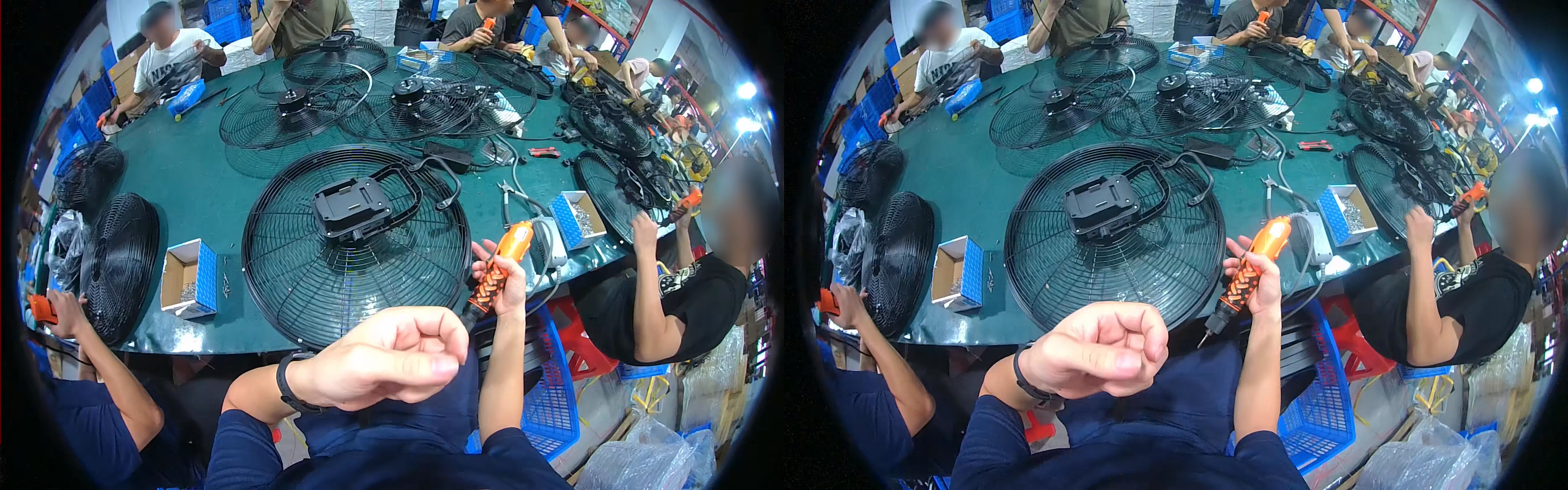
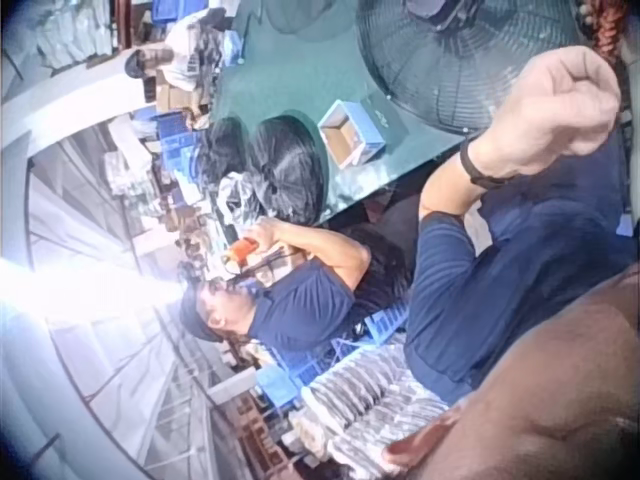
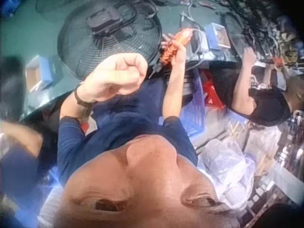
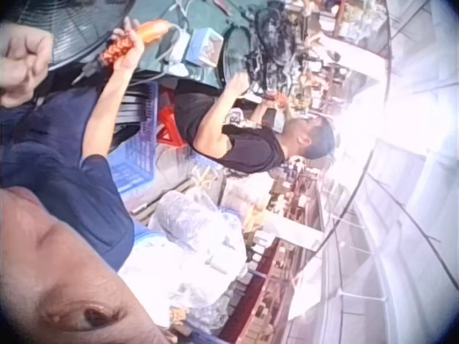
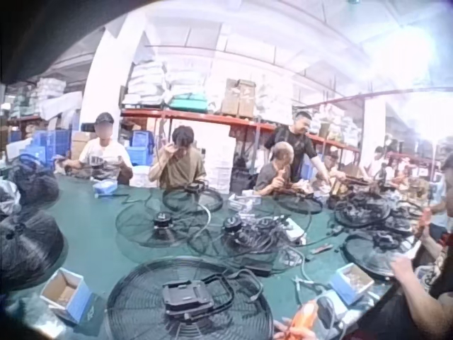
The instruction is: Assembling industrial fan guards and motors using a powered screwdriver at a workshop table.
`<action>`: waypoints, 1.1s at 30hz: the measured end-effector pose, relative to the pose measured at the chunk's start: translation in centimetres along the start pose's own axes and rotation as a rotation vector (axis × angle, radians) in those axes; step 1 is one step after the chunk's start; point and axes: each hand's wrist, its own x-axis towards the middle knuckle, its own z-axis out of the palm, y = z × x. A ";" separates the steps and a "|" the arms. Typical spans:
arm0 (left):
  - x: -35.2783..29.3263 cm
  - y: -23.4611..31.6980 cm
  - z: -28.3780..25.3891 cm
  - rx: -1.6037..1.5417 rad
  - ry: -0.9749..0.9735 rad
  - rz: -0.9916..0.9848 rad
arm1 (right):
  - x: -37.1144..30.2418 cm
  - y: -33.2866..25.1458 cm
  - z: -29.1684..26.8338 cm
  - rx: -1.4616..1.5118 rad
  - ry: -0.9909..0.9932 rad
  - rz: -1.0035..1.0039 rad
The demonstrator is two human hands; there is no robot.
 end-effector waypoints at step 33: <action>2.9 -2.8 4.2 0.207 -0.779 0.050 | 0.3 0.0 0.4 -0.025 -0.003 -0.011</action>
